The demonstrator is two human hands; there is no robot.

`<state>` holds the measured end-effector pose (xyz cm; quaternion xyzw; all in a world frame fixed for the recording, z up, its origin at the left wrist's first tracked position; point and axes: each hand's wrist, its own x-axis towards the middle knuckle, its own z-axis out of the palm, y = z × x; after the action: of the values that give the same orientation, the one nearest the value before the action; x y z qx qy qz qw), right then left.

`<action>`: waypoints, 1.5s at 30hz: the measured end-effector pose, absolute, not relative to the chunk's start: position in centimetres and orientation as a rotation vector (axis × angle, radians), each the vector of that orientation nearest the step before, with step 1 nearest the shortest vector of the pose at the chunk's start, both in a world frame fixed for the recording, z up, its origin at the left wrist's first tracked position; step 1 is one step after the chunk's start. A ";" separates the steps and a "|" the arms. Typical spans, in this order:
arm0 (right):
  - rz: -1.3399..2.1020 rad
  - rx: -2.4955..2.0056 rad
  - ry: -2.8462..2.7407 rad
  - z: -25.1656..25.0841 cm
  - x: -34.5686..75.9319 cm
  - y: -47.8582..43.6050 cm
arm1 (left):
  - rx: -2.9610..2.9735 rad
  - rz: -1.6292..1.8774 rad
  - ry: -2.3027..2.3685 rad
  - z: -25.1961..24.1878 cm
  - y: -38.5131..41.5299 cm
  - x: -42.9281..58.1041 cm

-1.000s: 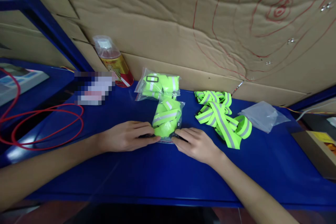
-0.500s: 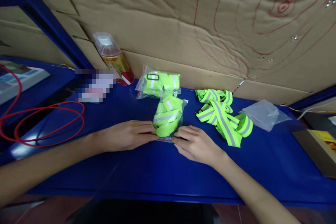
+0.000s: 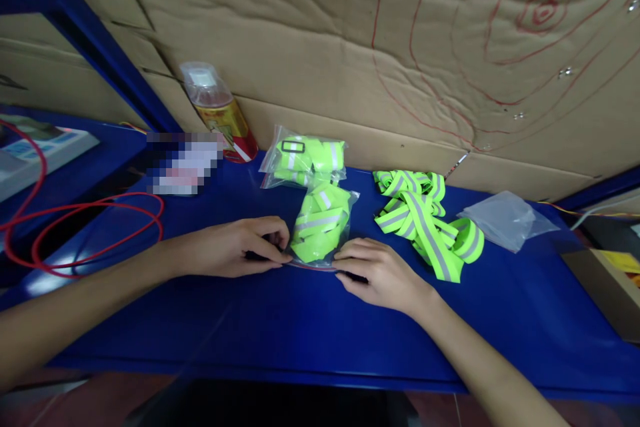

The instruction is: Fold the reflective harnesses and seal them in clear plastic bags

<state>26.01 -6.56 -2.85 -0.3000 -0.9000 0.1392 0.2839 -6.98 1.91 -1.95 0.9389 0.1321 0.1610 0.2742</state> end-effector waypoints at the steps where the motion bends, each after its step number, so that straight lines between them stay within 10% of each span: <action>1: 0.394 -0.800 -2.378 -2.9 26.0 -6.5 | 2.539 0.432 0.358 -1.8 1.9 -7.1; 24: -0.264 -0.739 -2.337 -1.8 25.5 -7.5 | 2.774 1.377 0.342 -2.1 1.4 -6.0; 45: 1.429 -0.965 -1.153 -2.3 22.6 -9.0 | 1.199 0.934 0.706 -0.8 -2.9 -3.8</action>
<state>22.62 -8.95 -2.25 -0.4006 -0.4786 0.5932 0.5084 -3.76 -2.93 -0.85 0.5318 0.3132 0.4143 0.6689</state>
